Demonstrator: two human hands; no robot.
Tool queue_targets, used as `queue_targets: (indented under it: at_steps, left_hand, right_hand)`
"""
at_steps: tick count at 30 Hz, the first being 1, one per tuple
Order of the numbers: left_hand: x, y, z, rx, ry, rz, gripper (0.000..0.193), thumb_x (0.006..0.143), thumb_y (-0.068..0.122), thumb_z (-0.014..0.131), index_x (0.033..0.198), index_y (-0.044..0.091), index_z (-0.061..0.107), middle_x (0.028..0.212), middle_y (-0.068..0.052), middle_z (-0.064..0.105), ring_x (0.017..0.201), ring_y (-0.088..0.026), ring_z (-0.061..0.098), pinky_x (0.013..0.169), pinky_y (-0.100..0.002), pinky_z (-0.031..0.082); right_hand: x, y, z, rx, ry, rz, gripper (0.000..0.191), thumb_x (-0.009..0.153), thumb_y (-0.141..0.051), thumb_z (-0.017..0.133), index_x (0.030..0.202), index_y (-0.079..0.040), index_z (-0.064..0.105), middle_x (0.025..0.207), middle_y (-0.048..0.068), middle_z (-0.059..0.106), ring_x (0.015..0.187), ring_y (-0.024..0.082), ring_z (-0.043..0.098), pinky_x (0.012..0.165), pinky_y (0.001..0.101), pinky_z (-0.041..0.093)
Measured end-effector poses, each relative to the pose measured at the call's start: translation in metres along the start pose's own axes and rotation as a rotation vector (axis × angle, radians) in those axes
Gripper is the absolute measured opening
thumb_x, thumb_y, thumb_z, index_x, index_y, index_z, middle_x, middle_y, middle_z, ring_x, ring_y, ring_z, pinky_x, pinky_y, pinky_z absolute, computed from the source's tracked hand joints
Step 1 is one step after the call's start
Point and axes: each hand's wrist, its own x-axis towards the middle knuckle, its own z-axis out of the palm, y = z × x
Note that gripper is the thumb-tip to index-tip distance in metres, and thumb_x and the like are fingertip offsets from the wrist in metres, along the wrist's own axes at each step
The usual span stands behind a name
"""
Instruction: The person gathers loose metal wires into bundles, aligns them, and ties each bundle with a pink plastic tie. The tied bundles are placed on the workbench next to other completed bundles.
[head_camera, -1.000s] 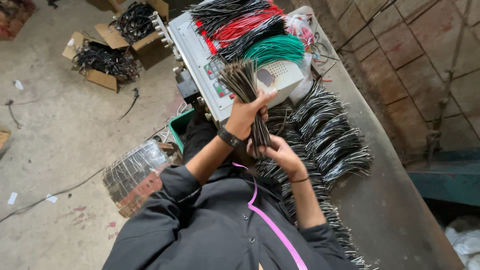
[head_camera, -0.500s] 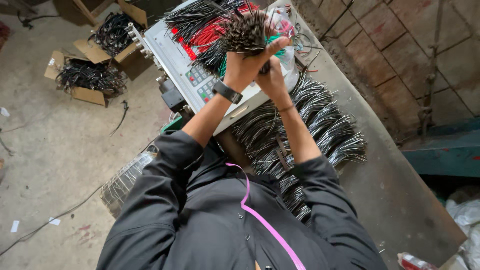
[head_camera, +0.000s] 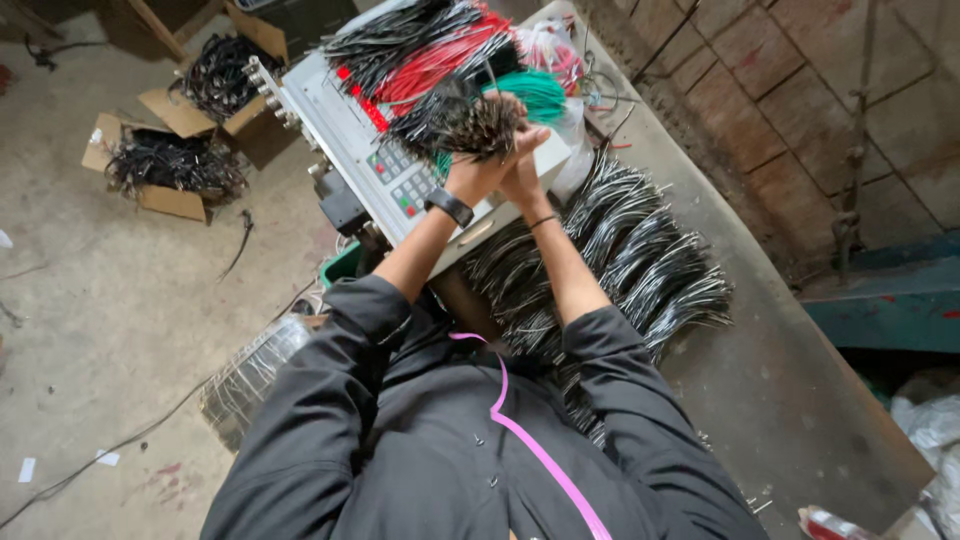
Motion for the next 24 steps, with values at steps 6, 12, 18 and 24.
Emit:
queue_targets:
  at_steps: [6,12,18,24]
  left_hand:
    - [-0.01,-0.004,-0.002,0.004,-0.081,-0.065,0.051,0.096,0.055,0.071,0.088,0.005,0.066,0.078,-0.008,0.062,0.072,-0.022,0.061,0.071,-0.038,0.051]
    - [-0.02,-0.007,0.02,-0.444,0.175,-0.528,0.039,0.088,0.034,0.084,0.086,0.002,0.063,0.081,-0.006,0.061,0.073,-0.019,0.055,0.068,-0.039,0.047]
    - [-0.094,0.043,0.006,-0.209,0.26,-0.212,0.021,0.084,0.006,0.083,0.1,0.003,0.069,0.091,-0.001,0.066,0.084,-0.015,0.062,0.074,-0.033,0.053]
    - [-0.12,0.068,-0.042,-0.744,0.33,-0.785,0.017,0.086,0.011,0.082,0.095,0.004,0.07,0.084,-0.001,0.07,0.069,-0.013,0.064,0.063,-0.029,0.054]
  right_hand:
    - [-0.004,0.014,-0.002,-0.616,-0.061,-0.258,0.024,0.097,-0.011,0.068,0.12,-0.006,0.067,0.119,0.011,0.071,0.123,0.026,0.06,0.119,0.046,0.035]
    - [-0.026,0.007,-0.003,-0.202,-0.067,0.245,0.036,0.092,-0.005,0.07,0.127,-0.002,0.062,0.12,0.013,0.07,0.115,0.025,0.062,0.102,0.04,0.053]
    - [-0.117,-0.023,0.025,-0.213,0.051,0.043,0.069,0.087,0.003,0.069,0.149,0.004,0.038,0.145,0.016,0.053,0.136,0.025,0.05,0.115,0.039,0.043]
    - [-0.192,-0.039,0.07,0.096,-0.168,0.916,0.026,0.091,-0.005,0.079,0.106,0.012,0.067,0.073,0.009,0.06,0.06,0.018,0.054,0.052,0.0311,0.045]
